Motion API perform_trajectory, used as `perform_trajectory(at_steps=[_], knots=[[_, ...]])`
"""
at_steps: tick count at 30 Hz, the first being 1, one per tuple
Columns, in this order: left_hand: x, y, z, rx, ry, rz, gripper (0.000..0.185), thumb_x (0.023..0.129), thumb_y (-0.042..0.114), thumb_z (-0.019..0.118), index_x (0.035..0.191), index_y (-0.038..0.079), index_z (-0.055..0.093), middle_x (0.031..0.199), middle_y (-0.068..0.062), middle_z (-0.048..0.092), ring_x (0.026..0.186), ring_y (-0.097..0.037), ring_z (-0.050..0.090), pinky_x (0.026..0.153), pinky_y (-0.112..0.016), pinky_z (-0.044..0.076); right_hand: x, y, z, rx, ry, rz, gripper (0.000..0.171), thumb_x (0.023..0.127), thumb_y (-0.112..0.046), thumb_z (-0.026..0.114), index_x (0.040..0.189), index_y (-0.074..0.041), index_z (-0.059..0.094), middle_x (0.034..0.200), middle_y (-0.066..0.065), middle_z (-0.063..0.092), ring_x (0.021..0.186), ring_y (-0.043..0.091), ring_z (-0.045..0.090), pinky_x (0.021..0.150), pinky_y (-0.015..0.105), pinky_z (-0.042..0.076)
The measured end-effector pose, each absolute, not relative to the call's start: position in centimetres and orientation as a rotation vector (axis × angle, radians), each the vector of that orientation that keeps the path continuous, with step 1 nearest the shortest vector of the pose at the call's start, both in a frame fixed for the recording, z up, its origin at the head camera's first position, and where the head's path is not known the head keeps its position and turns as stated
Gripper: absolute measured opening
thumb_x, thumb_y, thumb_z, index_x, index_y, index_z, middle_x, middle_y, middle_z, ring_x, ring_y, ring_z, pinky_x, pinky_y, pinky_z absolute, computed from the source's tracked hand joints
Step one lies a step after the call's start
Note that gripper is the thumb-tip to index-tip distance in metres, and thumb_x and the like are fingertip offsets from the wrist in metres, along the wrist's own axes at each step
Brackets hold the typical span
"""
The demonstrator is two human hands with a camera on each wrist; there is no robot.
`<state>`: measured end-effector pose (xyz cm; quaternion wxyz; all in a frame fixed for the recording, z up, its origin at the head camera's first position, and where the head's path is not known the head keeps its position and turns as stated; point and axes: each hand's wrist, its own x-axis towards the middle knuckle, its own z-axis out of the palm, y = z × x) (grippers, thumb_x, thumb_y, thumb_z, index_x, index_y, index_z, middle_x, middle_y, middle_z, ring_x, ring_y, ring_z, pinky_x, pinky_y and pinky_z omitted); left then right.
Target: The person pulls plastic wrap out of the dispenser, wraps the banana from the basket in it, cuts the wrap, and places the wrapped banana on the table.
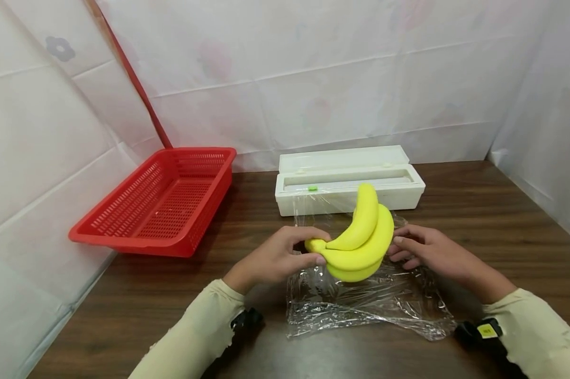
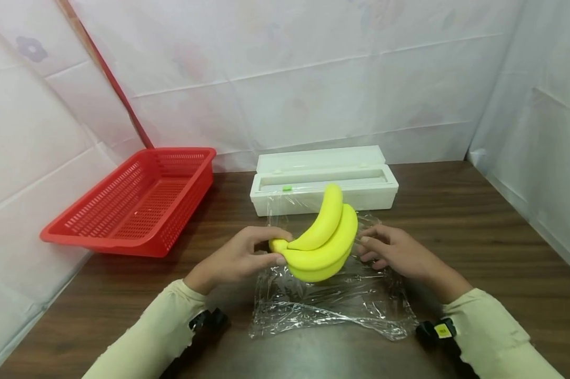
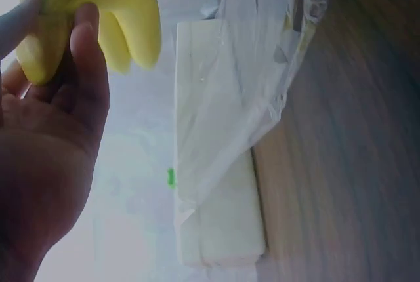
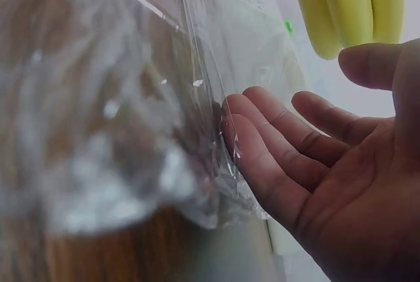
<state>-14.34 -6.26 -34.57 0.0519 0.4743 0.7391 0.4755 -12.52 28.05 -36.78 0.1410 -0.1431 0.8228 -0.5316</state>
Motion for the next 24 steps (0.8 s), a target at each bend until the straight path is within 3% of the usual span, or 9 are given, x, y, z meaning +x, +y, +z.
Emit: perform_trajectory(at_steps=[5,15,24], knots=[[-15.2,-6.4,-35.2,1.338,2.149,1.461,0.026,0.094,0.012,0.068,0.119,0.01,0.067,0.101,-0.001,0.062,0.095,-0.018,0.055,0.081,-0.035,0.05,-12.2,28.3,-36.7,-0.398,2.349,-1.565,0.046,0.107,-0.026,0.051,0.134,0.011,0.047,0.117,0.021,0.065,0.105,0.032,0.067,0.08,0.037,0.058],[-17.7,-6.7,-36.5,1.268,2.019,1.607,0.03,0.084,-0.002,0.058,0.112,-0.001,0.068,0.11,-0.009,0.066,0.103,-0.022,0.057,0.089,-0.032,0.047,-12.0,28.3,-36.7,-0.394,2.417,-1.616,0.04,0.107,-0.016,0.049,0.131,0.015,0.048,0.118,0.027,0.064,0.101,0.03,0.069,0.079,0.038,0.059],[-19.3,-6.9,-36.3,1.288,1.928,1.521,0.029,0.092,0.0,0.06,0.12,0.001,0.067,0.119,-0.01,0.064,0.106,-0.024,0.057,0.085,-0.036,0.053,-12.1,28.8,-36.9,-0.355,2.455,-1.602,0.04,0.107,-0.017,0.05,0.131,0.014,0.048,0.116,0.025,0.064,0.1,0.023,0.069,0.077,0.036,0.059]])
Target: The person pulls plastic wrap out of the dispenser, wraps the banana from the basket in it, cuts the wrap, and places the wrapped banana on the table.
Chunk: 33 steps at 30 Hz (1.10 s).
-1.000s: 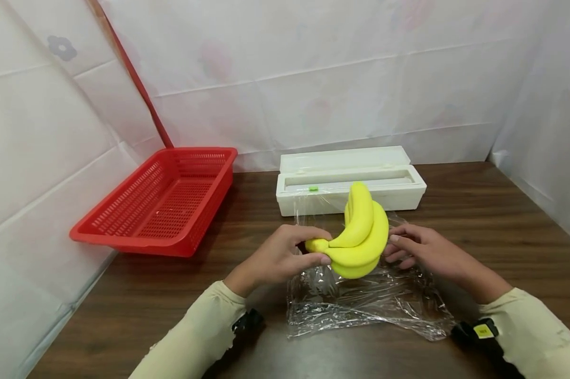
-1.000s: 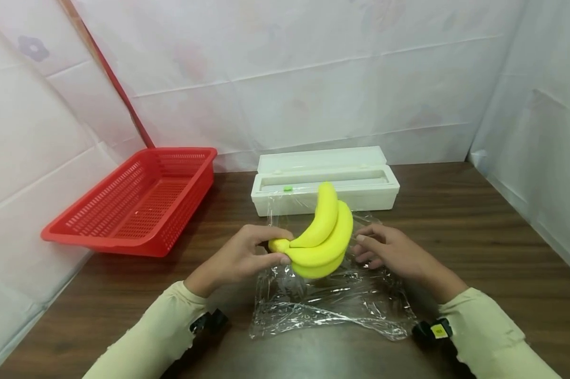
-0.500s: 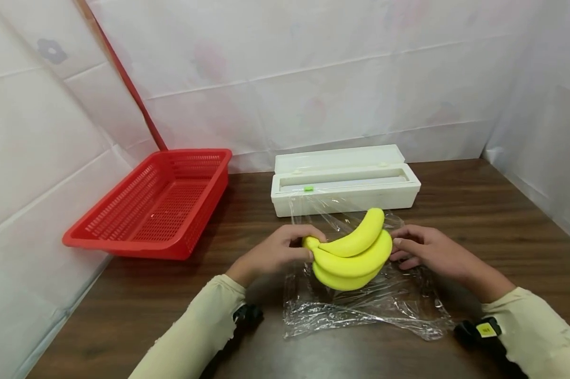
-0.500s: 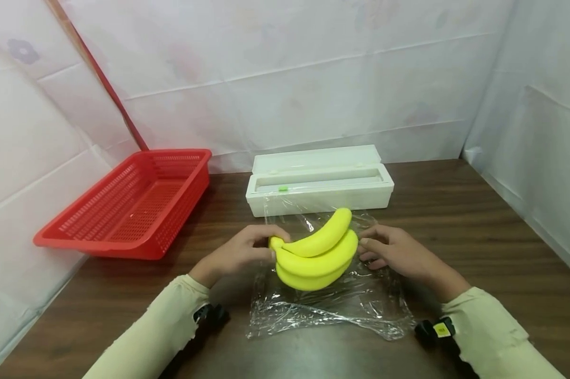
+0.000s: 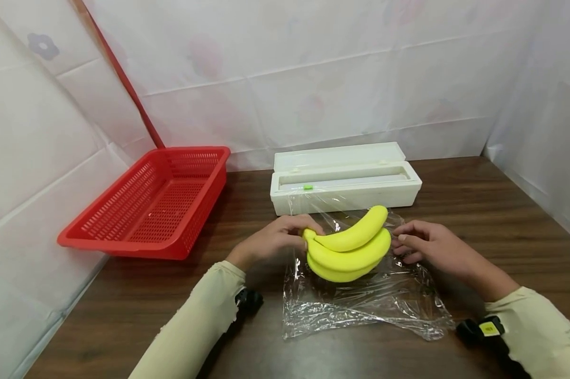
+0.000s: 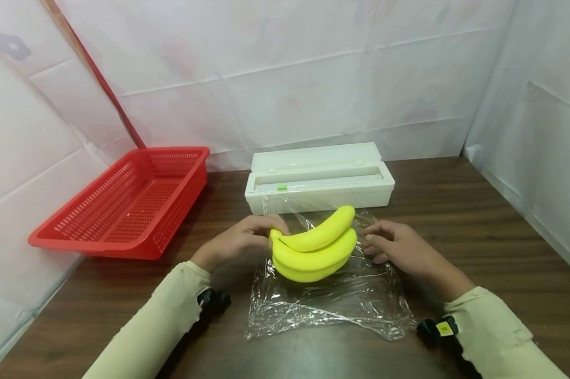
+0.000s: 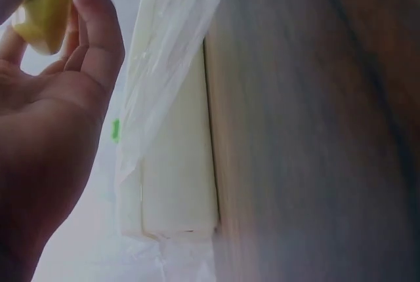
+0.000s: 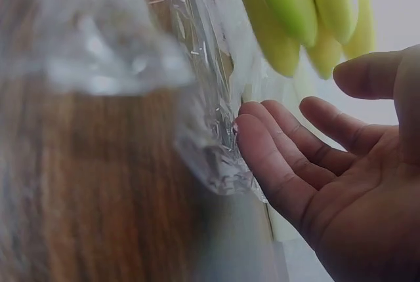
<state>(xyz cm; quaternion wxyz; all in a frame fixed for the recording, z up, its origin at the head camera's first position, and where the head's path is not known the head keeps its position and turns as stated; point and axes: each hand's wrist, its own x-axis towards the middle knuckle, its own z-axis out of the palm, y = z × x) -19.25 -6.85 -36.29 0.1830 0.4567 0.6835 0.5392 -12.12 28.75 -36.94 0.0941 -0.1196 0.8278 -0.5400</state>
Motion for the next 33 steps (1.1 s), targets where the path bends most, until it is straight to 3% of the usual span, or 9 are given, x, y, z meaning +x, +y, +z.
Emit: perform_trajectory(at_steps=[8,14,18,27,33], knots=[[-19.28,-5.98,-36.0,1.293,1.921,1.408,0.031,0.097,0.005,0.062,0.127,0.008,0.066,0.126,-0.002,0.064,0.115,-0.021,0.058,0.098,-0.04,0.048,-11.79,28.87,-36.99,-0.384,2.495,-1.574,0.046,0.107,-0.019,0.048,0.14,0.013,0.045,0.128,0.03,0.056,0.1,0.019,0.068,0.078,0.035,0.058],[-19.37,-5.96,-36.08,1.237,1.854,1.437,0.03,0.099,0.002,0.055,0.129,0.004,0.063,0.127,-0.008,0.06,0.105,-0.024,0.059,0.089,-0.048,0.053,-11.77,28.67,-36.86,-0.389,2.507,-1.598,0.043,0.107,-0.011,0.047,0.142,0.013,0.043,0.128,0.03,0.058,0.096,0.012,0.068,0.077,0.036,0.059],[-19.54,-5.96,-36.16,1.213,1.88,1.426,0.032,0.099,0.002,0.054,0.129,0.004,0.063,0.129,-0.007,0.06,0.104,-0.023,0.058,0.088,-0.042,0.052,-11.91,28.58,-36.89,-0.375,2.504,-1.605,0.043,0.106,-0.011,0.048,0.141,0.015,0.043,0.124,0.028,0.061,0.095,0.01,0.067,0.076,0.035,0.059],[-19.83,-6.02,-36.3,1.165,1.976,1.398,0.038,0.097,-0.004,0.054,0.132,0.007,0.065,0.134,-0.004,0.059,0.111,-0.022,0.058,0.084,-0.041,0.055,-11.87,28.52,-37.01,-0.361,2.523,-1.558,0.043,0.106,-0.018,0.051,0.138,0.011,0.047,0.121,0.022,0.062,0.1,0.023,0.067,0.077,0.035,0.058],[-19.95,-6.45,-35.95,1.041,2.131,1.304,0.044,0.096,-0.001,0.053,0.139,0.007,0.059,0.129,-0.006,0.061,0.092,-0.024,0.067,0.08,-0.043,0.057,-11.84,28.49,-36.97,-0.366,2.524,-1.561,0.041,0.106,-0.016,0.05,0.137,0.011,0.047,0.119,0.022,0.063,0.1,0.024,0.067,0.076,0.035,0.059]])
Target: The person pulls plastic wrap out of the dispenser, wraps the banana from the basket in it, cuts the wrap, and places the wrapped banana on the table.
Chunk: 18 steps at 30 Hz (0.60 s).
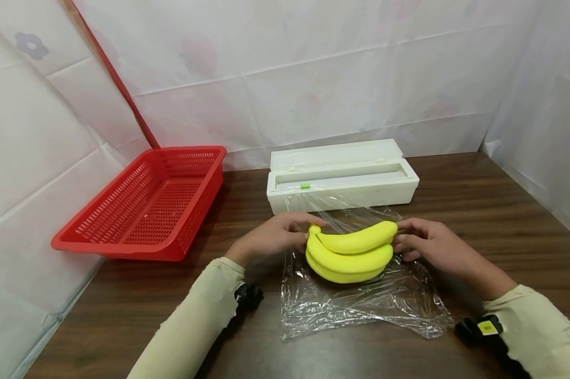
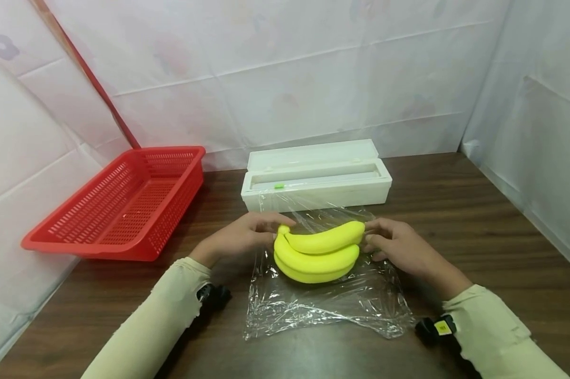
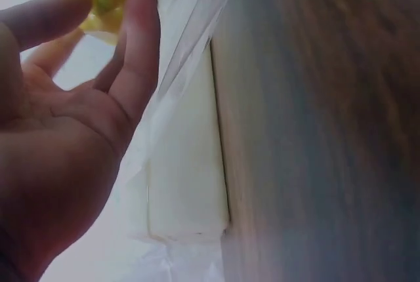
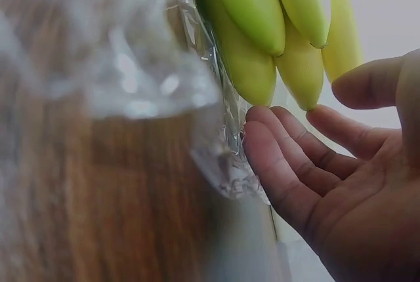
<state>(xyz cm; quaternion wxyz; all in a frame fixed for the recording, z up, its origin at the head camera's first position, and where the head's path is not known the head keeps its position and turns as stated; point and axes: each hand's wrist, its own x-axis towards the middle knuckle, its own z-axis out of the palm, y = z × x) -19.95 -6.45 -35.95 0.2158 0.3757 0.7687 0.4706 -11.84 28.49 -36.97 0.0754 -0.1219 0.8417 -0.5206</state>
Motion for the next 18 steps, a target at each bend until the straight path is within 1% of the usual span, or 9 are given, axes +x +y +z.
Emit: perform_trajectory(at_steps=[3,10,13,18], knots=[[-19.99,-6.59,-35.69,0.996,2.159,1.278,0.044,0.096,0.0,0.053,0.139,0.006,0.058,0.12,-0.008,0.064,0.084,-0.027,0.068,0.077,-0.043,0.058,-11.76,28.49,-36.9,-0.367,2.516,-1.572,0.042,0.106,-0.014,0.05,0.139,0.012,0.045,0.119,0.024,0.063,0.099,0.023,0.068,0.075,0.035,0.059],[-20.06,-7.02,-35.38,0.952,2.209,1.251,0.041,0.097,0.004,0.055,0.138,0.007,0.059,0.124,-0.007,0.062,0.085,-0.028,0.069,0.076,-0.038,0.058,-11.81,28.3,-36.95,-0.373,2.507,-1.597,0.041,0.105,-0.011,0.05,0.139,0.013,0.044,0.12,0.025,0.062,0.097,0.02,0.068,0.075,0.035,0.059],[-20.13,-7.16,-35.25,0.925,2.277,1.249,0.038,0.097,0.006,0.057,0.134,0.008,0.063,0.124,-0.006,0.063,0.085,-0.026,0.069,0.076,-0.039,0.058,-11.84,28.26,-37.0,-0.374,2.515,-1.6,0.041,0.106,-0.011,0.05,0.139,0.012,0.044,0.119,0.025,0.062,0.097,0.019,0.068,0.074,0.035,0.059],[-20.45,-7.29,-35.02,0.864,2.357,1.285,0.032,0.093,0.007,0.059,0.123,0.011,0.069,0.118,-0.008,0.065,0.083,-0.024,0.066,0.075,-0.044,0.057,-11.88,28.27,-37.24,-0.375,2.516,-1.614,0.04,0.105,-0.011,0.05,0.138,0.012,0.046,0.118,0.025,0.062,0.097,0.02,0.068,0.074,0.035,0.059]])
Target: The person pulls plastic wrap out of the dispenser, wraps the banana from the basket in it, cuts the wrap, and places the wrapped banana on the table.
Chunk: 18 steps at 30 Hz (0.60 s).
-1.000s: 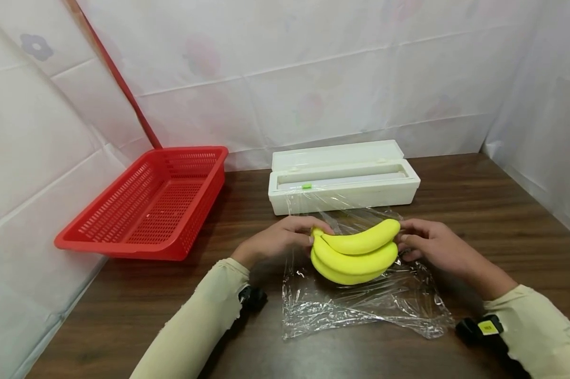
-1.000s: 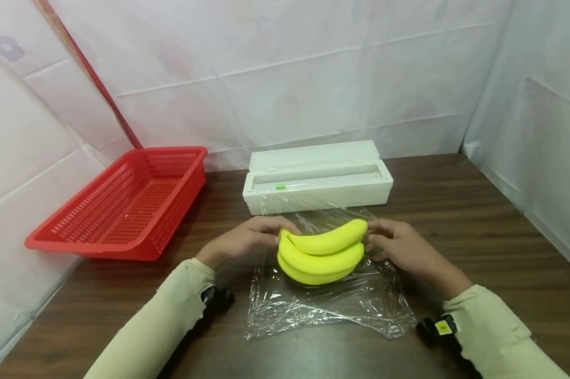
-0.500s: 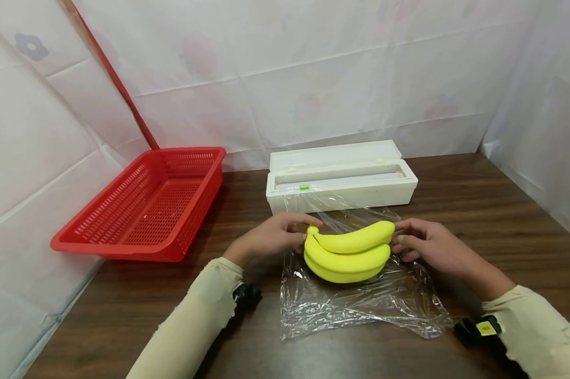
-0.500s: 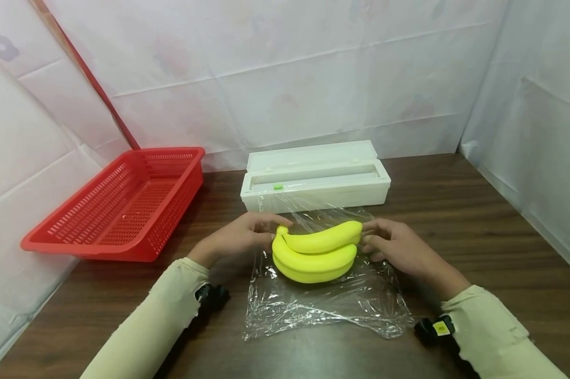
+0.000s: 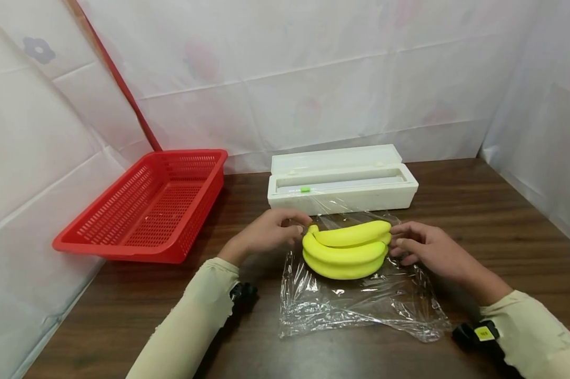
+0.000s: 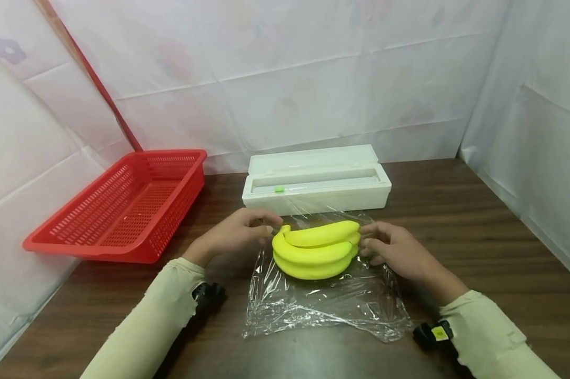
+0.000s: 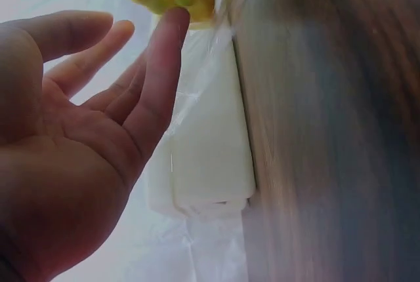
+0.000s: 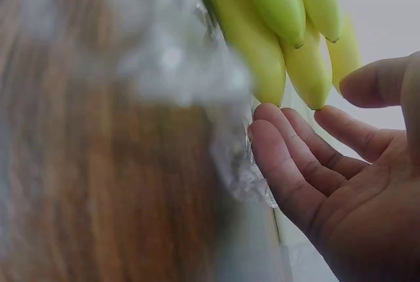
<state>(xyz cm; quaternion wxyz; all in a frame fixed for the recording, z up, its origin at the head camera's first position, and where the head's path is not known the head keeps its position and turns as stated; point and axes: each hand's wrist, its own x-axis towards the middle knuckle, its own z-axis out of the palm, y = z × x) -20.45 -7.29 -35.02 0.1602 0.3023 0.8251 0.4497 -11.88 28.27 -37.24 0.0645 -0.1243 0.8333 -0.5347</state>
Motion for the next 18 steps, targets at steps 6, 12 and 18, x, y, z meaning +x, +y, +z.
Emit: perform_trajectory(at_steps=[6,12,18], knots=[[-20.93,-7.14,-34.82,0.889,2.381,1.365,0.021,0.099,0.007,0.055,0.113,0.004,0.07,0.108,-0.011,0.066,0.089,-0.033,0.066,0.076,-0.051,0.056,-11.83,28.22,-37.67,-0.399,2.493,-1.621,0.04,0.106,-0.01,0.049,0.138,0.012,0.045,0.122,0.027,0.06,0.099,0.024,0.069,0.075,0.036,0.059],[-20.75,-6.76,-34.56,0.867,2.382,1.29,0.023,0.1,0.011,0.058,0.12,0.003,0.068,0.112,-0.011,0.066,0.083,-0.033,0.067,0.07,-0.047,0.058,-11.79,28.26,-37.75,-0.401,2.484,-1.616,0.041,0.106,-0.011,0.049,0.139,0.013,0.043,0.125,0.029,0.058,0.102,0.026,0.069,0.076,0.035,0.059],[-20.18,-6.36,-34.51,0.798,2.329,1.273,0.026,0.1,0.009,0.058,0.124,0.001,0.065,0.112,-0.011,0.065,0.079,-0.028,0.069,0.07,-0.039,0.059,-11.8,28.19,-37.54,-0.412,2.473,-1.6,0.046,0.106,-0.011,0.05,0.143,0.013,0.04,0.128,0.031,0.058,0.103,0.026,0.069,0.078,0.035,0.058]])
